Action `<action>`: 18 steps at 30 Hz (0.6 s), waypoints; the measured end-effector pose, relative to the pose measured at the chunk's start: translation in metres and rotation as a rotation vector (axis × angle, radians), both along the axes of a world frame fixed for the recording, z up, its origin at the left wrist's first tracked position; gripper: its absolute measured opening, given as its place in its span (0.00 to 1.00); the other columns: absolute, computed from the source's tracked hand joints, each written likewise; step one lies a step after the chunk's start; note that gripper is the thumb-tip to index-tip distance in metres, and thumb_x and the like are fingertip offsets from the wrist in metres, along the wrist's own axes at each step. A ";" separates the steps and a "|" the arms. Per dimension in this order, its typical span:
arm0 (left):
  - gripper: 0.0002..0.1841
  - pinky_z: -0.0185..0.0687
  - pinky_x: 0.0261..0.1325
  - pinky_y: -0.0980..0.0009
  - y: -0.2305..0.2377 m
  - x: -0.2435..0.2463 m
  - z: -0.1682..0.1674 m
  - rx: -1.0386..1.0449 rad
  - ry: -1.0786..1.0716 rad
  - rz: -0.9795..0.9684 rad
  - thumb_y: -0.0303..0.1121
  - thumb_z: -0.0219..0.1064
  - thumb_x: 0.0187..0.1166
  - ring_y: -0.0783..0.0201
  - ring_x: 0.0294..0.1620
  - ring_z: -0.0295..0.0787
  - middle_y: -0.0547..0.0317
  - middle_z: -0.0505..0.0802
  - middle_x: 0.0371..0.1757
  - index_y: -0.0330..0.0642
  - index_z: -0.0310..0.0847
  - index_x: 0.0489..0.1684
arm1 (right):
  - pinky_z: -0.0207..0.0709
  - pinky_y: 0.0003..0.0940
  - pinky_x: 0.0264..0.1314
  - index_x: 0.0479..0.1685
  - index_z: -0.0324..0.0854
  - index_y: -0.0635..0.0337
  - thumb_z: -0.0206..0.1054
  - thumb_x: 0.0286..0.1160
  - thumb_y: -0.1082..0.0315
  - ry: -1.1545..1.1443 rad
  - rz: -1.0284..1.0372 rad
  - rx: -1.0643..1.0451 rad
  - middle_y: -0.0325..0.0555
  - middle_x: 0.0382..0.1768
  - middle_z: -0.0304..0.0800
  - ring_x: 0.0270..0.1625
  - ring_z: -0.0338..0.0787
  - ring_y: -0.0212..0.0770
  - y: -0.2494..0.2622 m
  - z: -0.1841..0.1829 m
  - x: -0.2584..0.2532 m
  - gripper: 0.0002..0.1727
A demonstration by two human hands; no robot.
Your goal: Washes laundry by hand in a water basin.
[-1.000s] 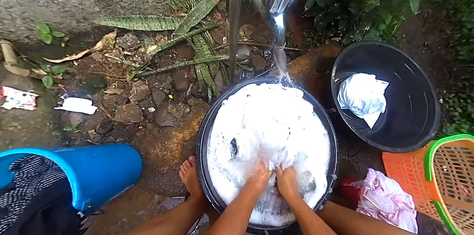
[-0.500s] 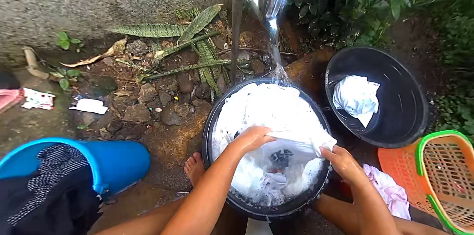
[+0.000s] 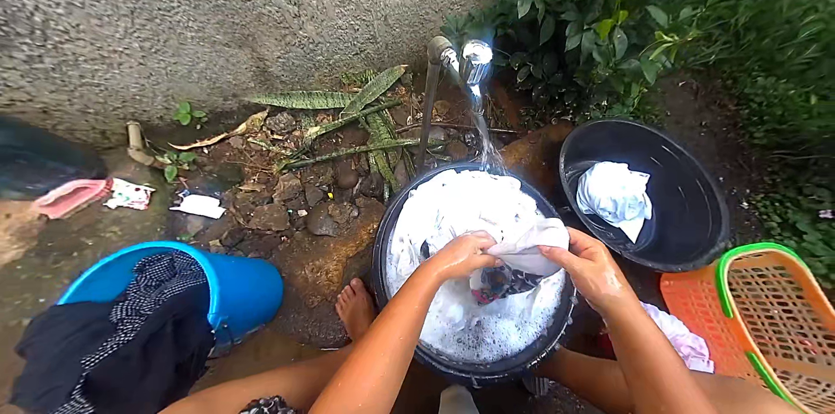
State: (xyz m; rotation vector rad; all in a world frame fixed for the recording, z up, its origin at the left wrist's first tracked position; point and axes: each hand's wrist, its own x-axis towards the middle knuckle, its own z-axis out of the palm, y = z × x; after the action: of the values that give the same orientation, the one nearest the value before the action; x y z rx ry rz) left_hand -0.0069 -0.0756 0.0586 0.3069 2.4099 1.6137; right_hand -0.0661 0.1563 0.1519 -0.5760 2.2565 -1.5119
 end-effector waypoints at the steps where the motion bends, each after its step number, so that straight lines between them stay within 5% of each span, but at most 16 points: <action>1: 0.19 0.74 0.74 0.54 -0.002 0.003 0.005 0.006 -0.001 0.037 0.40 0.66 0.83 0.55 0.65 0.84 0.43 0.90 0.60 0.30 0.87 0.56 | 0.88 0.29 0.50 0.43 0.87 0.58 0.72 0.67 0.66 0.036 -0.020 0.039 0.37 0.36 0.94 0.42 0.93 0.28 0.005 0.003 -0.001 0.09; 3: 0.17 0.78 0.58 0.58 -0.008 0.006 0.020 0.015 -0.022 0.096 0.42 0.69 0.81 0.62 0.48 0.85 0.50 0.90 0.44 0.33 0.83 0.49 | 0.85 0.27 0.45 0.35 0.88 0.56 0.78 0.56 0.63 0.163 -0.086 0.095 0.34 0.34 0.92 0.40 0.90 0.25 0.019 0.007 -0.003 0.10; 6: 0.17 0.79 0.48 0.61 -0.024 0.006 0.050 0.008 0.005 0.118 0.42 0.77 0.74 0.66 0.38 0.83 0.55 0.87 0.34 0.37 0.81 0.41 | 0.81 0.22 0.51 0.23 0.87 0.55 0.83 0.47 0.65 0.293 -0.128 0.042 0.35 0.44 0.88 0.49 0.85 0.25 0.036 0.018 -0.008 0.10; 9: 0.16 0.80 0.42 0.66 -0.041 0.006 0.080 -0.017 0.105 0.060 0.40 0.78 0.72 0.69 0.34 0.83 0.59 0.88 0.32 0.42 0.84 0.49 | 0.88 0.26 0.51 0.40 0.88 0.55 0.83 0.47 0.67 0.224 -0.121 0.013 0.36 0.45 0.94 0.47 0.92 0.28 0.043 0.037 -0.006 0.17; 12: 0.16 0.78 0.40 0.72 -0.055 0.003 0.099 0.010 0.134 -0.010 0.38 0.77 0.73 0.72 0.32 0.81 0.63 0.87 0.32 0.44 0.84 0.55 | 0.87 0.27 0.45 0.55 0.77 0.53 0.78 0.58 0.60 0.160 -0.046 0.197 0.36 0.39 0.89 0.40 0.90 0.26 0.047 0.047 -0.009 0.24; 15: 0.19 0.83 0.49 0.67 -0.063 -0.002 0.077 0.066 -0.033 -0.007 0.33 0.74 0.75 0.68 0.42 0.86 0.57 0.91 0.44 0.41 0.81 0.63 | 0.84 0.39 0.52 0.63 0.81 0.56 0.66 0.80 0.56 0.013 0.092 0.412 0.43 0.44 0.90 0.44 0.89 0.33 0.045 0.027 -0.020 0.19; 18: 0.31 0.70 0.81 0.49 -0.046 0.004 -0.008 0.046 -0.301 0.017 0.36 0.72 0.78 0.52 0.78 0.78 0.46 0.81 0.79 0.44 0.71 0.83 | 0.81 0.51 0.54 0.54 0.86 0.66 0.59 0.89 0.53 -0.233 0.179 0.580 0.54 0.41 0.90 0.44 0.89 0.45 0.036 -0.042 -0.020 0.22</action>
State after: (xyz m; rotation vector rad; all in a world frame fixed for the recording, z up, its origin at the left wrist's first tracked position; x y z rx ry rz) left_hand -0.0029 -0.1217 0.0509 0.0453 2.1583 1.5948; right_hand -0.0859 0.1920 0.1098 -0.3863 2.2362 -0.7377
